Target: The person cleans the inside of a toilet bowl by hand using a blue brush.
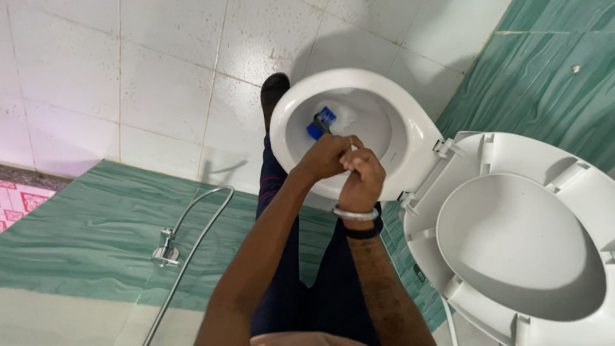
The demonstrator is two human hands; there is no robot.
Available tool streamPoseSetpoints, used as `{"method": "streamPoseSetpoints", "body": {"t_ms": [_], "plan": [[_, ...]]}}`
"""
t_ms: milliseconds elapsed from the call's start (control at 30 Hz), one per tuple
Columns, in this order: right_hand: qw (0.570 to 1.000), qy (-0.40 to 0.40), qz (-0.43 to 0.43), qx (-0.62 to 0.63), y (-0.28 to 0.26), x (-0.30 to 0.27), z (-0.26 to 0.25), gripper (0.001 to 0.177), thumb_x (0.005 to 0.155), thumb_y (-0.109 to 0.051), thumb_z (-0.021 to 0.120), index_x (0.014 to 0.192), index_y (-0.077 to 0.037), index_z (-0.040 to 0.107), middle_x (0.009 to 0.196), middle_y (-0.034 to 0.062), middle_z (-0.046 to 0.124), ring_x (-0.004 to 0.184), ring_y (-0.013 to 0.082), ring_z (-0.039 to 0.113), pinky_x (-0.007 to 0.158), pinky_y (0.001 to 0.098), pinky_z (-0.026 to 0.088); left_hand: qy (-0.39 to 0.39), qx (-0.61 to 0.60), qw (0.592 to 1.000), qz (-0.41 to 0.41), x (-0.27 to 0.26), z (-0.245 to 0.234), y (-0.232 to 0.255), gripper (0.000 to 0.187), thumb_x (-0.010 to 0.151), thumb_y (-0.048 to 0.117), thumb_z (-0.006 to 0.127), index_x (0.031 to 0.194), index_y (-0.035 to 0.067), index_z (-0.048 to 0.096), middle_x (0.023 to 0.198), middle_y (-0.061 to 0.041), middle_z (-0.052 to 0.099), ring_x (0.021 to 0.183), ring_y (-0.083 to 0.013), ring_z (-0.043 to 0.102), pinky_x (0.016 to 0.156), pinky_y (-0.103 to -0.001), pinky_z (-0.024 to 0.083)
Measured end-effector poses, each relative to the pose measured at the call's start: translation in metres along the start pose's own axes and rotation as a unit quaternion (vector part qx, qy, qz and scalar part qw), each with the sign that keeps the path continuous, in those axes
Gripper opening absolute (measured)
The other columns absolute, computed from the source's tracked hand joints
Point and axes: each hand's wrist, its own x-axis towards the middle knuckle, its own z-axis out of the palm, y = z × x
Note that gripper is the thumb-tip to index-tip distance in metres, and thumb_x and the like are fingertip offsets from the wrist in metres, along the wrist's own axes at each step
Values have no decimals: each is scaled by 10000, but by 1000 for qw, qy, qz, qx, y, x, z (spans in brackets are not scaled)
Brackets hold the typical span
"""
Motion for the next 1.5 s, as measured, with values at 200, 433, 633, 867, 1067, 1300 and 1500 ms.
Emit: {"method": "streamPoseSetpoints", "body": {"t_ms": [200,433,633,867,1067,1300,1500], "plan": [[984,-169,13,-56,-78,-56,-40,208,1032,-151,467,957,-2,590,1064,140,611,1031,247,564,1040,391,437,-213,170,962,-11,-19,-21,59,205,723,179,817,914,165,744,652,-62,726,646,-264,716,700,-405,514],[830,-174,345,-401,-72,-45,-57,510,987,-211,451,1483,-94,422,1119,113,683,731,165,716,520,269,590,-455,371,809,-30,17,39,21,250,713,169,830,948,242,786,859,-14,760,834,-225,699,780,-378,501],[789,-215,362,-447,-88,-55,-85,390,973,-189,583,1329,-33,545,709,79,608,451,107,522,391,254,432,-359,366,858,-4,-8,67,48,249,765,158,796,1009,210,788,886,-7,743,980,-223,678,1005,-387,434],[922,-29,385,-17,-80,-51,-71,258,932,-133,681,1127,-8,569,692,12,547,420,57,436,355,203,319,210,-30,953,-216,-82,28,52,515,940,105,613,1427,-14,496,1266,-183,590,1157,-310,590,982,-440,449],[925,79,365,64,-19,-10,-80,170,978,-124,638,943,4,533,729,40,558,474,79,491,375,237,359,-8,-418,830,-369,-37,80,39,451,1045,315,463,1273,-66,544,800,-80,585,670,-210,618,667,-381,569],[944,3,323,64,-113,-61,-99,148,958,-102,602,1068,-10,566,736,23,559,438,66,473,376,204,358,75,-521,766,-369,-27,109,115,276,978,195,560,1053,-70,534,923,-157,683,871,-305,727,707,-432,616],[911,-131,345,-185,-16,-34,-45,84,894,-57,619,886,17,581,670,57,586,429,109,519,382,251,438,181,-588,655,-438,-49,64,39,371,990,271,549,1098,-84,549,1009,-168,651,959,-286,740,760,-397,653]]}}
